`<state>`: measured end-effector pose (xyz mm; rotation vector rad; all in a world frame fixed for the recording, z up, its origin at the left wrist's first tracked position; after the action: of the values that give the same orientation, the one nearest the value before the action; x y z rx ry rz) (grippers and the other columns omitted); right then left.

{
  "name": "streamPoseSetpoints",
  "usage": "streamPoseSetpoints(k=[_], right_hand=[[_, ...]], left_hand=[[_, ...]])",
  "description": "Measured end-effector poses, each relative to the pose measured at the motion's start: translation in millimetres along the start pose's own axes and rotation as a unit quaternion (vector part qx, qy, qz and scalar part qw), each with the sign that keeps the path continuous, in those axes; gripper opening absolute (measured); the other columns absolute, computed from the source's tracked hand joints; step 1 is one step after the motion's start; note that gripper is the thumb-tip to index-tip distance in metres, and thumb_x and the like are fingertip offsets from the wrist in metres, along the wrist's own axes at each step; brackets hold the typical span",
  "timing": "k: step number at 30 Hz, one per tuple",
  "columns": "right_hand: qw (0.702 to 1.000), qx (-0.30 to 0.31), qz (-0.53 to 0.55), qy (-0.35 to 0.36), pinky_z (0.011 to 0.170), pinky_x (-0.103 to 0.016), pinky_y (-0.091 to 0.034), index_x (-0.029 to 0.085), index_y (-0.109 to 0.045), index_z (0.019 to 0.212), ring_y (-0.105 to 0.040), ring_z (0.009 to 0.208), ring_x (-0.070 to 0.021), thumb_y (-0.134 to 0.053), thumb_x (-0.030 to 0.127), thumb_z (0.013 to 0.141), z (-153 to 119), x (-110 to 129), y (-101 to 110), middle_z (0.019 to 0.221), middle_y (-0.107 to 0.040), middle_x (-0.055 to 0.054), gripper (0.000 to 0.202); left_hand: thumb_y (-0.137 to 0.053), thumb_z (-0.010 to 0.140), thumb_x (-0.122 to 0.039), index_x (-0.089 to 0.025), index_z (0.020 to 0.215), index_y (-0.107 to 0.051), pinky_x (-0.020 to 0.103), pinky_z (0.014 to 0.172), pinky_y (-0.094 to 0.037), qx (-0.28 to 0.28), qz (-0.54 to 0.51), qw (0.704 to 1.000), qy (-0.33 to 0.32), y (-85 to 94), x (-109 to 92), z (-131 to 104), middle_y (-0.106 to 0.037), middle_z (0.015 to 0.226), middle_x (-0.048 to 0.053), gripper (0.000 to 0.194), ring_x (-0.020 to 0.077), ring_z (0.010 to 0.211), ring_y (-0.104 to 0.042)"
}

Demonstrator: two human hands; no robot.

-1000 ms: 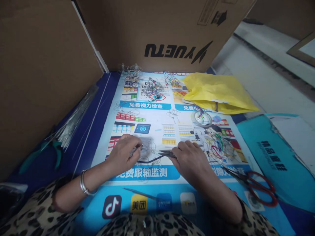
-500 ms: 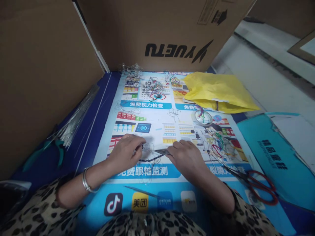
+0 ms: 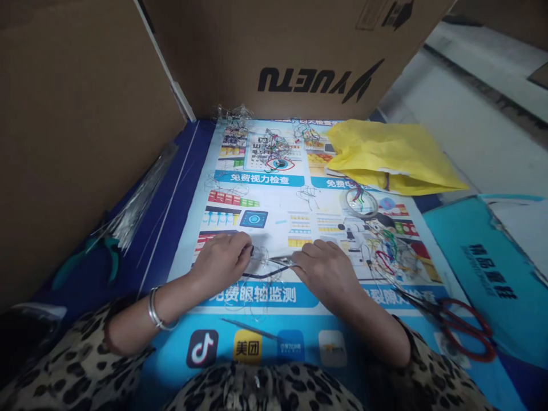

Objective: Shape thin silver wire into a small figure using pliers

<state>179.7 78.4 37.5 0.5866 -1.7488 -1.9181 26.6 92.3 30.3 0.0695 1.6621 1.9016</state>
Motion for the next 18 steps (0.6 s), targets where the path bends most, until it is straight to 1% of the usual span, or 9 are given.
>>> streamPoseSetpoints(k=[3,5,9,12,15,18], right_hand=[[1.0,-0.005,0.003,0.001,0.064,-0.03,-0.024,0.019,-0.063,0.071,-0.048,0.072,-0.0171,-0.059,0.023,0.081,0.5,0.2,0.7,0.07,-0.06,-0.003,0.012],[1.0,-0.008,0.004,0.001,0.064,-0.03,-0.024,0.019,-0.063,0.071,-0.048,0.072,-0.0167,-0.057,0.022,0.082,0.9,0.2,1.3,0.07,-0.06,-0.003,0.013],[1.0,-0.011,-0.002,-0.001,0.065,-0.03,-0.024,0.02,-0.063,0.072,-0.048,0.072,-0.017,-0.057,0.022,0.082,1.7,-1.1,1.3,0.07,-0.059,-0.002,0.012],[1.0,-0.012,-0.002,-0.001,0.064,-0.03,-0.024,0.019,-0.062,0.07,-0.048,0.071,-0.0169,-0.058,0.02,0.081,2.3,-2.0,0.5,0.069,-0.059,-0.002,0.012],[1.0,-0.017,0.003,0.001,0.064,-0.03,-0.025,0.019,-0.063,0.07,-0.047,0.071,-0.0167,-0.057,0.019,0.081,2.9,-1.9,1.0,0.069,-0.059,-0.002,0.012],[1.0,-0.022,0.002,0.0,0.064,-0.03,-0.025,0.02,-0.063,0.072,-0.047,0.071,-0.017,-0.056,0.017,0.08,3.1,-1.8,2.6,0.069,-0.059,-0.002,0.011]], left_hand=[[-0.044,0.083,-0.017,-0.018,0.081,-0.052,0.027,0.053,-0.035,-0.025,0.02,0.999,0.011,3.4,0.9,-1.9,-0.058,0.06,0.001,0.009,0.0168,0.055,-0.055],[-0.044,0.084,-0.018,-0.018,0.082,-0.051,0.028,0.056,-0.037,-0.048,0.02,0.999,0.011,7.4,0.5,-2.7,-0.059,0.062,0.001,0.008,0.0173,0.058,-0.055],[-0.043,0.087,-0.017,-0.018,0.084,-0.05,0.033,0.068,-0.039,-0.076,-0.024,0.996,-0.029,12.7,-5.2,-2.7,-0.061,0.07,0.002,0.008,0.0174,0.064,-0.053],[-0.042,0.088,-0.017,-0.018,0.084,-0.05,0.035,0.071,-0.037,-0.095,-0.067,0.993,-0.034,15.1,-4.5,-2.7,-0.059,0.071,0.002,0.008,0.0171,0.065,-0.051],[-0.043,0.087,-0.017,-0.018,0.084,-0.05,0.035,0.073,-0.037,-0.095,-0.095,0.99,-0.042,13.3,-3.5,-2.4,-0.059,0.072,0.002,0.008,0.0168,0.067,-0.051],[-0.043,0.087,-0.015,-0.018,0.083,-0.05,0.037,0.077,-0.036,-0.089,-0.097,0.989,-0.063,11.2,-4.9,-1.7,-0.06,0.074,0.002,0.009,0.0171,0.072,-0.052]])
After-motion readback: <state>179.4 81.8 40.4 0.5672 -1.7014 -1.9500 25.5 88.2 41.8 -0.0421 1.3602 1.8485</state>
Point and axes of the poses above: each hand's wrist, its own z-axis towards the middle knuckle, its own y-axis out of the back of the hand, x = y × z, the point moved 8 cm from there along z, towards the middle knuckle
